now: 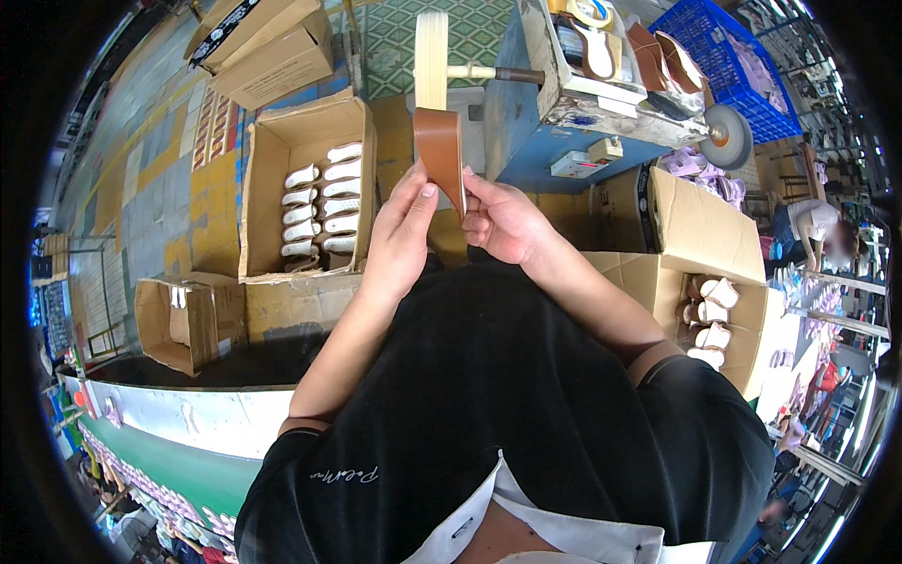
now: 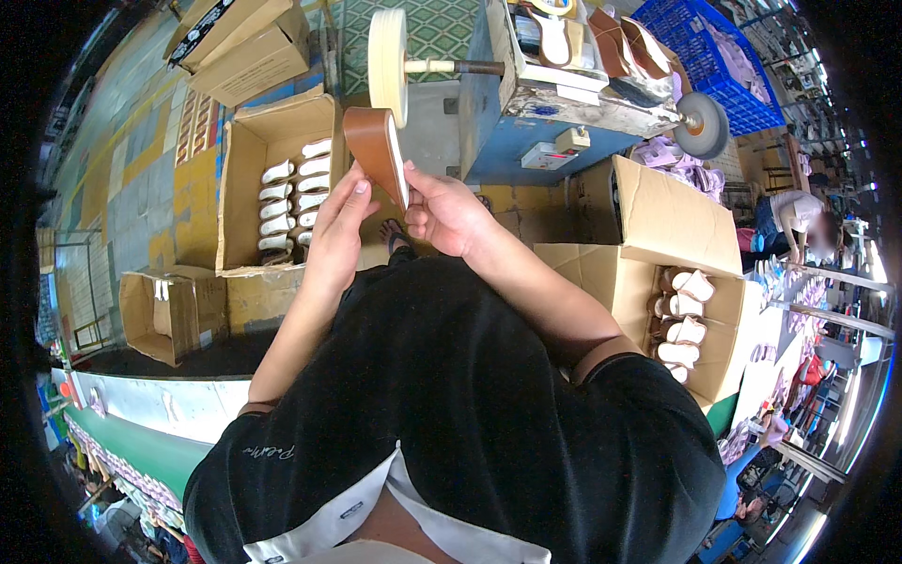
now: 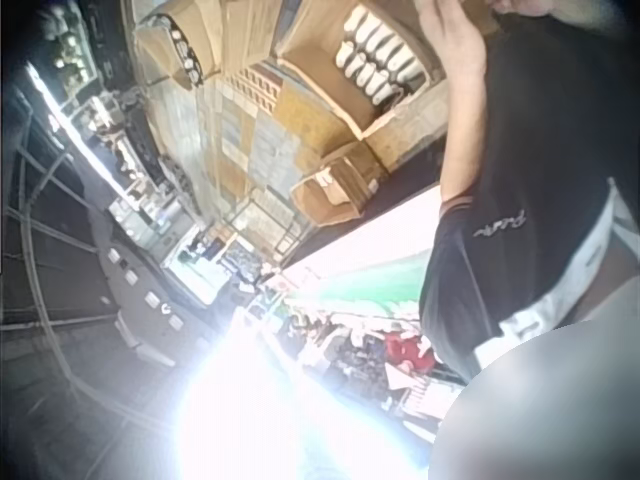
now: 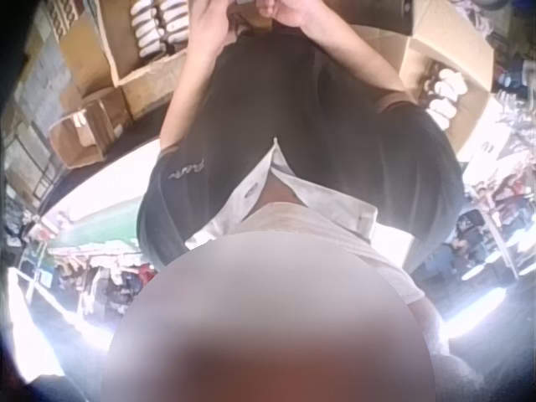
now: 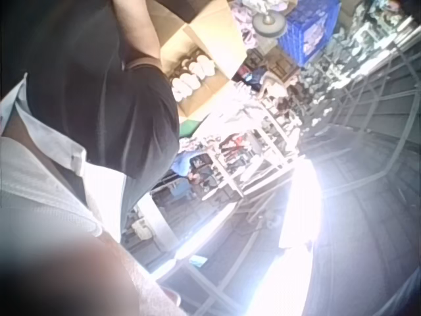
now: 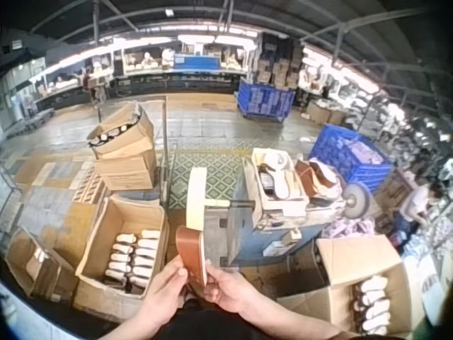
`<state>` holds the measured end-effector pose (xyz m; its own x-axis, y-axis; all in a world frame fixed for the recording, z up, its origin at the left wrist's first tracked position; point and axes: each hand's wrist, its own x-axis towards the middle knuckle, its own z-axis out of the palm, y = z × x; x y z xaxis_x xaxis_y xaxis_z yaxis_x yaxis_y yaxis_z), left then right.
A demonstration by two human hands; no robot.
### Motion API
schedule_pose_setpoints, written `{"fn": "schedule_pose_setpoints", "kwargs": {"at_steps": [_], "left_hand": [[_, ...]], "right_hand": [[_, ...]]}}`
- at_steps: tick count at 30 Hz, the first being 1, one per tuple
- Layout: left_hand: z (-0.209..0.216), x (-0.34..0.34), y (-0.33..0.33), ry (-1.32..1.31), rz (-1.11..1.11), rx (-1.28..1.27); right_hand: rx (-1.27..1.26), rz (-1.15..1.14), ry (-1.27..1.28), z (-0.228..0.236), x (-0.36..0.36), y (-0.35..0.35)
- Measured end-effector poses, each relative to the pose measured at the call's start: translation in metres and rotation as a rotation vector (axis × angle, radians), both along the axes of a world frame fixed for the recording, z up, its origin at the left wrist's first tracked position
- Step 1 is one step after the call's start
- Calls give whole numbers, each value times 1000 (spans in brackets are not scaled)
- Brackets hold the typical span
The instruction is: The person repeatedly presses the edges of a brown shoe sole against a rotating buffing wheel to smooth the surface. They rotate the sole in their hands to treat different edges and inspect the result, then place the finished sole into a cardboard box.
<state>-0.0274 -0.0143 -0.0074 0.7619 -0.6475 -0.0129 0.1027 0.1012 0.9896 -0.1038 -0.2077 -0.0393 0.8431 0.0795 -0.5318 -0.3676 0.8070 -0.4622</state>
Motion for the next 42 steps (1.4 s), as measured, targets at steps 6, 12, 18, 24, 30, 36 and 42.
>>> {"fn": "schedule_pose_setpoints", "kwargs": {"at_steps": [6, 12, 18, 24, 30, 36, 42], "left_hand": [[-9, 4, -3, -17, 106, -75], [-8, 8, -2, -30, 281, -174], [-5, 6, 0, -2, 308, -209], [0, 5, 1, 23, 293, -245], [7, 3, 2, -41, 230, -131], [5, 0, 1, -57, 290, -235], [1, 4, 7, -95, 399, -148]], "right_hand": [[160, -5, 49, 2, 0, -4], [385, 46, 66, 4, 0, 1], [354, 24, 85, 14, -2, 3], [307, 10, 83, 26, -3, 7], [100, -22, -17, 36, -3, 11], [-11, -31, -12, 43, -4, 11], [-77, 2, -35, 51, -4, 10]]}}
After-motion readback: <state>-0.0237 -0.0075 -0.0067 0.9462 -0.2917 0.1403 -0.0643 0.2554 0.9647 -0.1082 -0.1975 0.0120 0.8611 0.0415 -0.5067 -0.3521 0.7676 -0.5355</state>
